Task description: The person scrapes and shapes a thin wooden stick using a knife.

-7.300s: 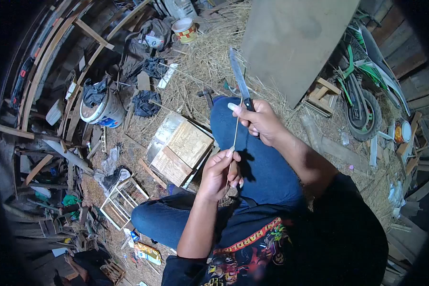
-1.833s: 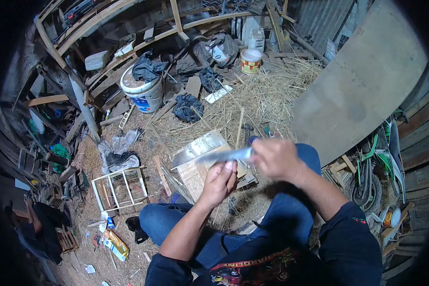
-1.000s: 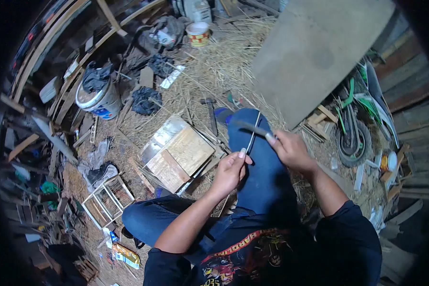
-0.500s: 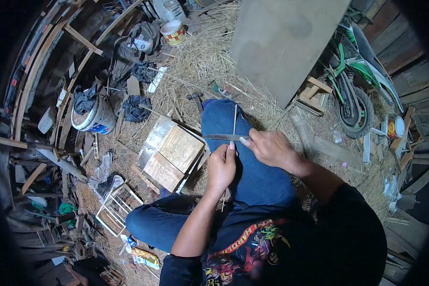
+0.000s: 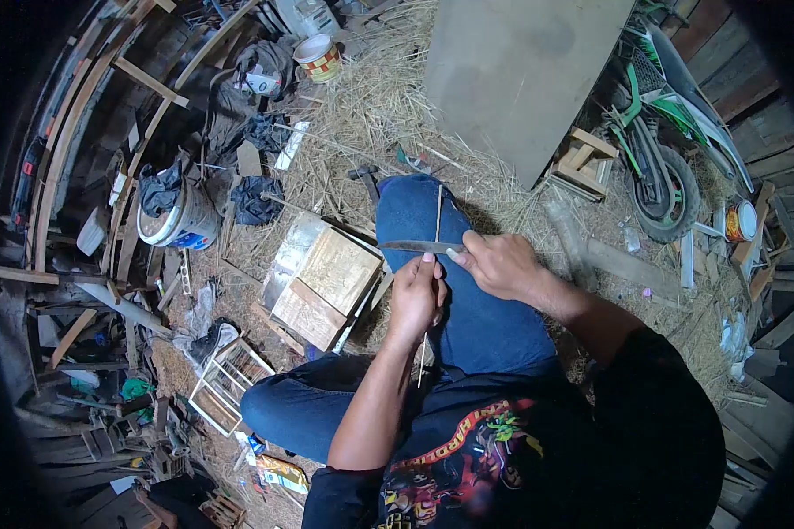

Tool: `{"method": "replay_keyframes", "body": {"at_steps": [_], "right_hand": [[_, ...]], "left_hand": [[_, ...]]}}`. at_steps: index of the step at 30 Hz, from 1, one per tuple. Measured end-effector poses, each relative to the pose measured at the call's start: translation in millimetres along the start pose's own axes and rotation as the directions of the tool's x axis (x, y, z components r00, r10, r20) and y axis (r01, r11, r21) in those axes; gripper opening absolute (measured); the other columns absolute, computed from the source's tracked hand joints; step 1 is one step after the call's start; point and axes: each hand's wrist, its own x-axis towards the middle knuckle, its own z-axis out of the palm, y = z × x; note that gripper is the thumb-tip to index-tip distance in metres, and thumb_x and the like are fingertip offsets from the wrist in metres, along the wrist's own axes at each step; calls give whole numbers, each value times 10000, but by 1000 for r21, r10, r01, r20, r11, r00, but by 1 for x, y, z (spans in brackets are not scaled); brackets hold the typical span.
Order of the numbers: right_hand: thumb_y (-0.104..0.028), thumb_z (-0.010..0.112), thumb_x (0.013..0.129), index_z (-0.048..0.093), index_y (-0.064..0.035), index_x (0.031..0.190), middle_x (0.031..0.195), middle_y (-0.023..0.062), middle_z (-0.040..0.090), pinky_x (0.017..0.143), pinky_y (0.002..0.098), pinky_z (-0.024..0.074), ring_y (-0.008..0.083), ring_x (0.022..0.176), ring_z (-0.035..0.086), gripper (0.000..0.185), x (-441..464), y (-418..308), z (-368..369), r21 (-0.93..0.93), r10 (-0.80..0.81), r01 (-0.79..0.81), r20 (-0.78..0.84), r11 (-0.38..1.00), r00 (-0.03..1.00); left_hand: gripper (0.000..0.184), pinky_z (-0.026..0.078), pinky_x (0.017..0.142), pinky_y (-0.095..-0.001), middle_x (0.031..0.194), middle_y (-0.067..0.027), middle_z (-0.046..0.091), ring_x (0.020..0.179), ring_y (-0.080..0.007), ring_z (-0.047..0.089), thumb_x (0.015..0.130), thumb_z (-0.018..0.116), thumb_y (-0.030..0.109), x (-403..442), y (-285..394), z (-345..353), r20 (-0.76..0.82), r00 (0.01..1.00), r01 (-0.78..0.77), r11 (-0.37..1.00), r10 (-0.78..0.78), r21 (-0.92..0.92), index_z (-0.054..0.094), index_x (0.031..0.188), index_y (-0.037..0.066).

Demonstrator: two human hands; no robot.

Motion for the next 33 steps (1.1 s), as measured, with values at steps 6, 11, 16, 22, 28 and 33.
{"method": "replay_keyframes", "body": {"at_steps": [6, 11, 16, 22, 28, 33], "right_hand": [[-396, 527, 1025, 547, -34, 914, 690, 198, 676, 543, 534, 527, 416, 653, 695, 380, 0, 2, 8, -21, 14, -16, -60, 1000, 998], [-367, 529, 1023, 549, -32, 919, 690, 207, 675, 555, 543, 528, 420, 659, 696, 352, -2, 4, 9, -11, 24, -25, -47, 1000, 999], [-344, 542, 1017, 524, -36, 923, 740, 193, 675, 569, 550, 500, 427, 680, 678, 322, -3, 1, 6, -12, 64, -64, -17, 998, 998], [-393, 471, 1054, 561, -21, 927, 668, 231, 664, 577, 570, 523, 458, 645, 682, 404, 4, -1, 0, 11, 232, -233, 44, 972, 972], [-415, 457, 1061, 539, -30, 911, 662, 217, 663, 558, 566, 516, 448, 632, 677, 421, -3, -4, -2, 10, 160, -159, -78, 987, 984], [-402, 486, 1047, 536, -38, 903, 676, 205, 673, 561, 556, 521, 433, 644, 685, 394, -7, -10, -3, 13, 62, -61, -51, 998, 997]], "left_hand": [[399, 272, 324, -278, 483, 3, 423, 340, -96, 348, 1098, 429, 376, 4, -8, -5, 33, 999, -5, 998, 8, -69, 497, 823, 95], [386, 261, 312, -279, 476, 9, 404, 329, -100, 327, 1091, 444, 370, 5, -8, -9, 111, 994, 0, 988, 17, -151, 485, 819, 99], [336, 244, 308, -265, 459, 20, 340, 300, -116, 258, 1092, 419, 328, 3, -10, -11, 199, 980, 53, 945, 14, -324, 454, 819, 134], [370, 257, 306, -260, 461, 24, 322, 310, -95, 269, 1094, 432, 342, -22, -13, -12, 198, 980, 76, 934, -6, -348, 458, 803, 116], [364, 257, 295, -263, 459, 24, 322, 302, -104, 263, 1105, 410, 323, -35, -23, -16, 214, 976, 54, 900, 44, -433, 465, 826, 96], [269, 273, 310, -261, 478, 19, 373, 299, -108, 281, 1073, 405, 213, -3, 2, 0, 144, 990, 42, 939, 8, -341, 500, 850, 98]]}}
